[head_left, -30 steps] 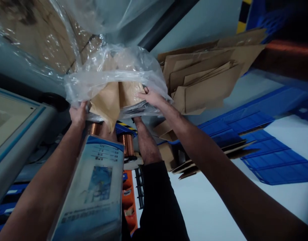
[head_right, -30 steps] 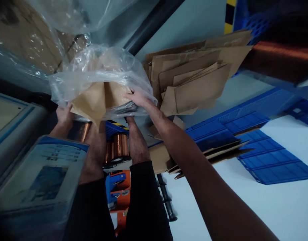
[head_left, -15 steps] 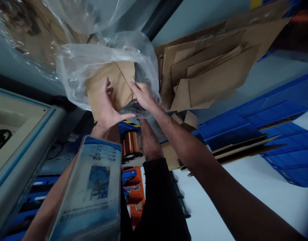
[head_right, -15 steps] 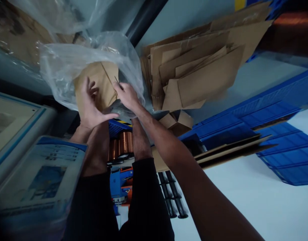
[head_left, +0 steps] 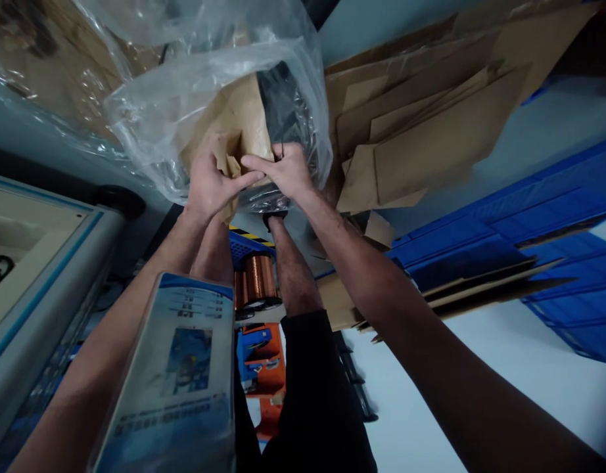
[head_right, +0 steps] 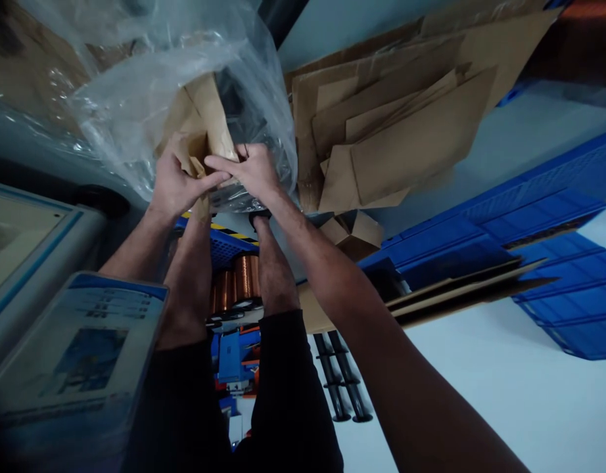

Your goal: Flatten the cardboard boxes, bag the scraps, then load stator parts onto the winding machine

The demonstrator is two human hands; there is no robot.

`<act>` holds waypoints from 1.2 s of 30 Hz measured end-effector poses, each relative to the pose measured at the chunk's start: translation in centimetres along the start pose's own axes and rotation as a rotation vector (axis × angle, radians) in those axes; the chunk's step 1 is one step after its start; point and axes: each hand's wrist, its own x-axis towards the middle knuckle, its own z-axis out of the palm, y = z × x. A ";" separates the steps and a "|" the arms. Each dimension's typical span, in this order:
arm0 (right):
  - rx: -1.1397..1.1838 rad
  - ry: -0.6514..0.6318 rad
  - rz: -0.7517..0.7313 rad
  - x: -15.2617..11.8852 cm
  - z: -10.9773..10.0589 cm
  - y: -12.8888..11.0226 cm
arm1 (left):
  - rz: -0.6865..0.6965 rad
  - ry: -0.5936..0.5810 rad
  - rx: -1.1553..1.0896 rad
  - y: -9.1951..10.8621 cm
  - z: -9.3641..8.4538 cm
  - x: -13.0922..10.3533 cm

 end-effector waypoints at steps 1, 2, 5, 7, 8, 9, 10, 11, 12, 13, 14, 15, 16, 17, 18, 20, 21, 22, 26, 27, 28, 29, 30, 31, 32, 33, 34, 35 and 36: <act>0.042 -0.007 -0.008 -0.1 0.4 0.0 | 0.016 -0.006 -0.015 -0.4 0.0 0.3; 0.085 -0.015 -0.014 -0.2 0.7 0.0 | 0.009 -0.007 -0.053 -0.7 0.1 0.6; 0.210 -0.027 0.007 -0.6 1.2 -0.3 | -0.060 0.001 -0.184 -1.6 0.4 1.4; 0.261 -0.035 0.037 -0.9 1.3 -0.7 | -0.067 0.022 -0.206 -2.0 0.7 1.8; 0.277 -0.041 0.050 -1.0 1.2 -0.9 | -0.061 0.025 -0.200 -2.1 0.7 1.9; 0.289 -0.047 0.061 -1.1 1.1 -1.1 | -0.059 0.025 -0.196 -2.1 0.8 1.9; 0.299 -0.053 0.069 -1.1 1.0 -1.1 | -0.063 0.024 -0.196 -2.2 0.9 1.9; 0.308 -0.060 0.072 -1.1 0.9 -1.1 | -0.071 0.023 -0.199 -2.3 0.9 1.8; 0.316 -0.069 0.069 -1.0 0.8 -1.0 | -0.079 0.023 -0.202 -2.4 0.9 1.7; 0.324 -0.084 0.058 -1.0 0.8 -0.7 | -0.083 0.024 -0.205 -2.5 1.0 1.6; 0.332 -0.099 0.039 -0.9 0.7 -0.4 | -0.082 0.026 -0.207 -2.5 1.1 1.5; 0.338 -0.113 0.014 -0.8 0.7 -0.1 | -0.075 0.031 -0.206 -2.5 1.1 1.4; 0.340 -0.121 -0.015 -0.7 0.8 0.2 | -0.066 0.038 -0.203 -2.4 1.2 1.3; 0.336 -0.127 -0.046 -0.6 0.8 0.5 | -0.056 0.049 -0.199 -2.3 1.2 1.2; 0.328 -0.125 -0.074 -0.6 0.8 0.7 | -0.051 0.058 -0.197 -2.1 1.3 1.1; 0.306 -0.101 -0.117 -0.7 0.8 0.8 | -0.054 0.074 -0.205 -1.6 1.3 1.0; 0.298 -0.091 -0.130 -0.8 0.8 0.7 | -0.062 0.076 -0.212 -1.4 1.3 0.9; 0.292 -0.083 -0.137 -0.8 0.8 0.5 | -0.072 0.073 -0.220 -1.2 1.2 0.9; 0.248 -0.084 -0.105 -1.0 0.7 0.1 | -0.158 0.048 -0.234 -0.8 1.0 0.9; 0.240 -0.089 -0.094 -0.9 0.6 0.1 | -0.192 0.041 -0.235 -0.7 0.9 0.9; 0.239 -0.097 -0.088 -0.9 0.6 0.2 | -0.228 0.038 -0.239 -0.4 0.8 0.9; 0.244 -0.106 -0.088 -0.8 0.6 0.3 | -0.261 0.037 -0.246 -0.1 0.7 1.0; 0.255 -0.117 -0.093 -0.7 0.6 0.4 | -0.289 0.036 -0.255 0.2 0.6 1.0; 0.269 -0.126 -0.103 -0.6 0.6 0.6 | -0.311 0.034 -0.267 0.6 0.5 1.0; 0.283 -0.133 -0.114 -0.6 0.6 0.7 | -0.326 0.035 -0.278 0.9 0.4 1.1; 0.295 -0.138 -0.123 -0.6 0.5 0.7 | -0.338 0.033 -0.286 1.1 0.4 1.1; 0.300 -0.143 -0.127 -0.6 0.5 0.8 | -0.343 0.028 -0.289 1.2 0.4 1.2; 0.297 -0.148 -0.125 -0.7 0.4 0.8 | -0.336 0.031 -0.281 1.2 0.3 1.3; 0.291 -0.154 -0.118 -0.7 0.4 0.9 | -0.314 0.039 -0.262 1.1 0.3 1.4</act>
